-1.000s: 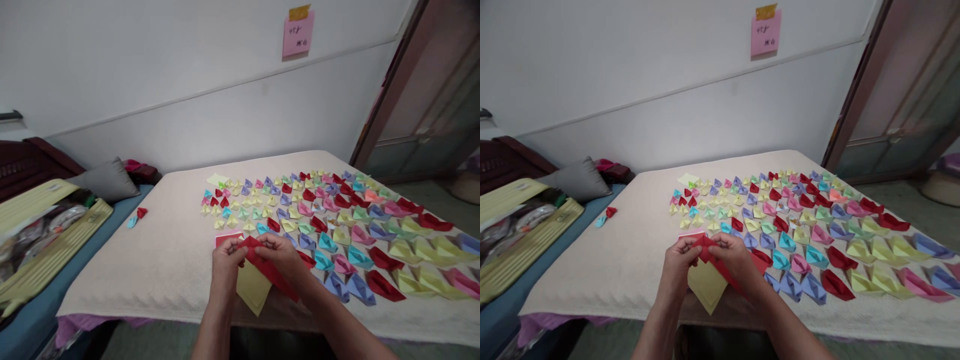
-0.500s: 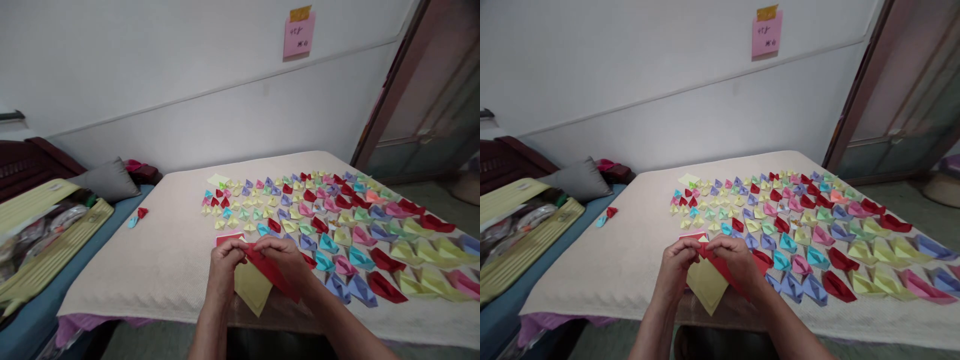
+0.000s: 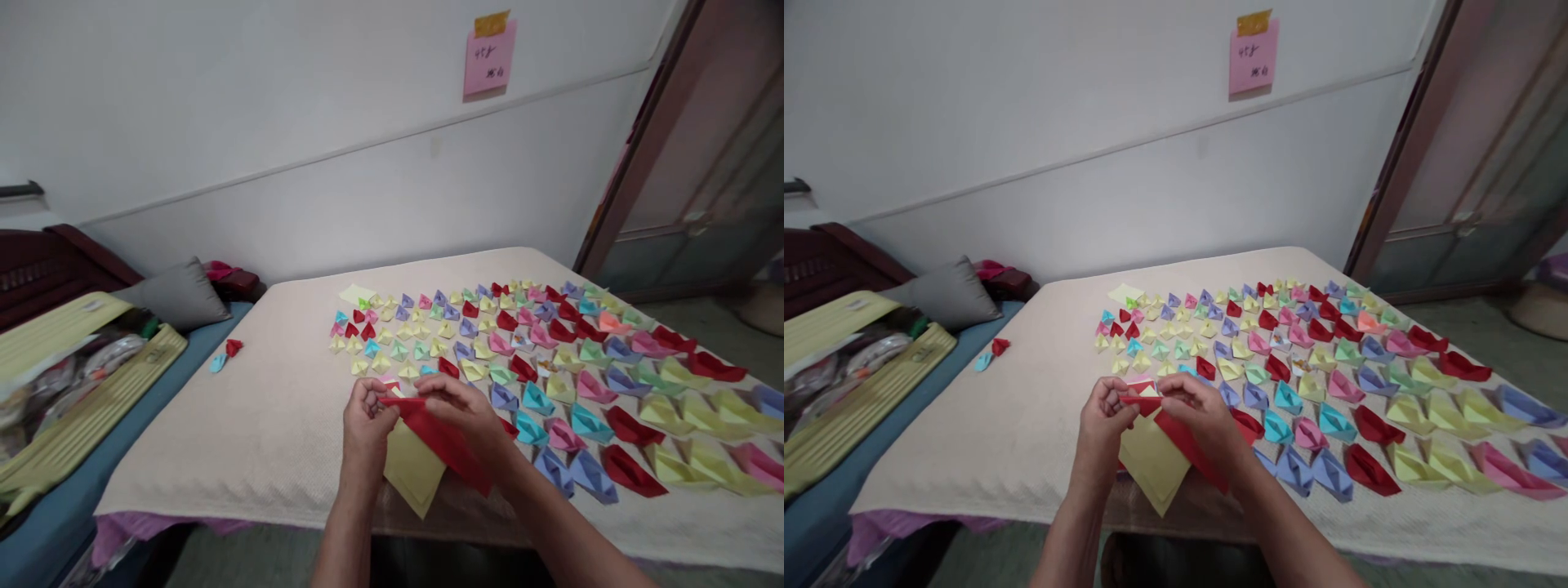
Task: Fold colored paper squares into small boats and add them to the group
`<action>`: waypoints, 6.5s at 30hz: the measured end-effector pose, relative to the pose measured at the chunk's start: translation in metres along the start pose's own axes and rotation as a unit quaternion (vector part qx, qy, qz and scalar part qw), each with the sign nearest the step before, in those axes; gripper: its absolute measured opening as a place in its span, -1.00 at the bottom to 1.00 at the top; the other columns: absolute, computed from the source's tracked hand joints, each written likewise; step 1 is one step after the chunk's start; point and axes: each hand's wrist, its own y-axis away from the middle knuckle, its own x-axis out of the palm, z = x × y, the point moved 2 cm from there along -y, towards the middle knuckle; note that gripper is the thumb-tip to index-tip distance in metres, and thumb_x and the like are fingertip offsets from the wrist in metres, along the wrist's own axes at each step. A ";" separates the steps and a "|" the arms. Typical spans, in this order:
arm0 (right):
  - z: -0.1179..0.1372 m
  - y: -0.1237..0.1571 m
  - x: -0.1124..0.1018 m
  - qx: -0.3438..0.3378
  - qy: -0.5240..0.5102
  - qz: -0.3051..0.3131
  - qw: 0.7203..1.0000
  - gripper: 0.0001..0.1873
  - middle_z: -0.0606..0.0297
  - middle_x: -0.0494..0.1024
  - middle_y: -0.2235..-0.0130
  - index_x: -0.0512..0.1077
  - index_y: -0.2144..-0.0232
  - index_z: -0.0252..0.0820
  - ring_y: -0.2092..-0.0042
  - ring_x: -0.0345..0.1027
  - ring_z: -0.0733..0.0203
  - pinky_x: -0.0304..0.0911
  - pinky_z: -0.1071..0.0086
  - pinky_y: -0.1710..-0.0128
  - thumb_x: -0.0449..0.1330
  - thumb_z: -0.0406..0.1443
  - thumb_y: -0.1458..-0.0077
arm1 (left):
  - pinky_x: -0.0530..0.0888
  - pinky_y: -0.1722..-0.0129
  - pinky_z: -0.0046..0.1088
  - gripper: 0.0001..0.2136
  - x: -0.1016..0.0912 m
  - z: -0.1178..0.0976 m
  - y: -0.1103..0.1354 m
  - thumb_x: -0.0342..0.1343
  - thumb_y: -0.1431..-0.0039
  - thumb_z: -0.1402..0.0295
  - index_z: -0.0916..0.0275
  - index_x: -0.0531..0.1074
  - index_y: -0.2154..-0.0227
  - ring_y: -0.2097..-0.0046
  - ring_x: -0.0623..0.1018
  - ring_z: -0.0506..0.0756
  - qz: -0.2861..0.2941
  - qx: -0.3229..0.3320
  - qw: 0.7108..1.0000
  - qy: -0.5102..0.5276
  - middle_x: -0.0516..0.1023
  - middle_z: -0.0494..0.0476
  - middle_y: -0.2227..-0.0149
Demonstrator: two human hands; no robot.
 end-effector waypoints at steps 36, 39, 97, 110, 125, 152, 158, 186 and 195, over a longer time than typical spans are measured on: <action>-0.005 0.004 0.010 -0.141 0.204 -0.001 0.969 -0.82 0.33 0.37 0.48 0.35 0.52 -0.16 0.38 0.27 0.23 0.15 0.39 0.35 0.08 -0.35 -0.12 | 0.12 0.54 -0.55 -0.83 0.007 0.004 0.002 0.18 0.05 0.30 0.31 0.43 0.58 0.53 0.19 -0.07 0.071 0.031 0.967 -0.243 0.21 -0.09 0.64; -0.006 0.005 0.010 -0.136 0.212 -0.006 0.968 -0.81 0.32 0.36 0.48 0.33 0.53 -0.16 0.38 0.26 0.23 0.14 0.38 0.35 0.07 -0.35 -0.13 | 0.09 0.57 -0.55 -0.87 0.008 0.004 0.002 0.20 0.10 0.34 0.30 0.42 0.55 0.56 0.17 -0.08 0.085 0.007 0.968 -0.235 0.19 -0.11 0.65; -0.010 0.002 0.010 -0.096 0.174 -0.047 0.979 -0.91 0.25 0.47 0.29 0.39 0.35 -0.13 0.21 0.33 0.15 0.23 0.30 0.19 0.09 -0.33 -0.06 | 0.13 0.53 -0.53 -0.82 -0.004 0.012 -0.007 0.12 0.07 0.29 0.27 0.35 0.65 0.56 0.21 -0.05 0.063 0.003 0.973 -0.222 0.22 -0.09 0.67; -0.014 0.005 0.009 -0.186 0.265 -0.067 0.944 -0.82 0.19 0.49 0.19 0.43 0.25 -0.09 0.09 0.32 0.06 0.23 0.15 0.08 0.11 -0.35 -0.07 | 0.11 0.52 -0.52 -0.80 -0.003 0.014 -0.005 0.08 0.01 0.30 0.23 0.31 0.67 0.54 0.20 -0.03 0.010 0.036 0.955 -0.293 0.20 -0.09 0.67; -0.011 0.003 0.010 -0.089 0.152 -0.062 0.982 -0.90 0.23 0.48 0.18 0.36 0.54 -0.12 0.08 0.33 0.09 0.18 0.22 0.05 0.17 -0.37 0.03 | 0.12 0.49 -0.51 -0.83 0.001 0.011 -0.003 0.02 -0.05 0.37 0.23 0.29 0.61 0.50 0.22 -0.03 0.052 0.067 0.943 -0.321 0.22 -0.08 0.61; -0.017 -0.003 0.005 0.053 0.003 -0.054 0.997 -0.77 0.18 0.51 0.25 0.42 0.64 -0.17 0.15 0.32 0.05 0.14 0.21 0.07 0.18 -0.21 0.01 | 0.20 0.40 -0.52 -0.88 0.002 0.004 0.002 -0.01 -0.07 0.45 0.24 0.35 0.54 0.43 0.33 -0.01 0.075 0.124 0.930 -0.338 0.35 -0.04 0.52; -0.015 -0.004 0.005 0.034 0.017 -0.049 0.998 -0.82 0.17 0.52 0.20 0.51 0.57 -0.15 0.11 0.32 0.03 0.12 0.20 0.05 0.19 -0.23 0.02 | 0.18 0.45 -0.52 -0.86 0.002 0.002 0.003 0.00 -0.08 0.42 0.24 0.33 0.57 0.48 0.31 -0.02 0.046 0.095 0.933 -0.343 0.33 -0.06 0.58; -0.017 0.001 0.023 0.175 -0.316 0.035 0.932 -0.86 0.21 0.49 0.41 0.46 0.66 -0.23 0.40 0.31 0.21 0.22 0.32 0.33 0.31 -0.32 0.17 | 0.35 0.22 -0.41 -0.82 0.008 0.012 0.001 0.21 0.05 0.41 0.35 0.48 0.34 0.31 0.49 0.06 0.155 -0.122 0.950 0.241 0.53 0.19 0.34; -0.023 0.000 0.021 0.183 -0.318 0.055 0.929 -0.87 0.20 0.56 0.36 0.54 0.40 -0.23 0.30 0.40 0.14 0.21 0.28 0.17 0.22 -0.35 0.08 | 0.34 0.27 -0.48 -0.88 0.006 0.016 0.001 0.23 0.06 0.43 0.33 0.42 0.45 0.36 0.47 0.00 0.147 -0.148 0.941 0.268 0.50 0.12 0.41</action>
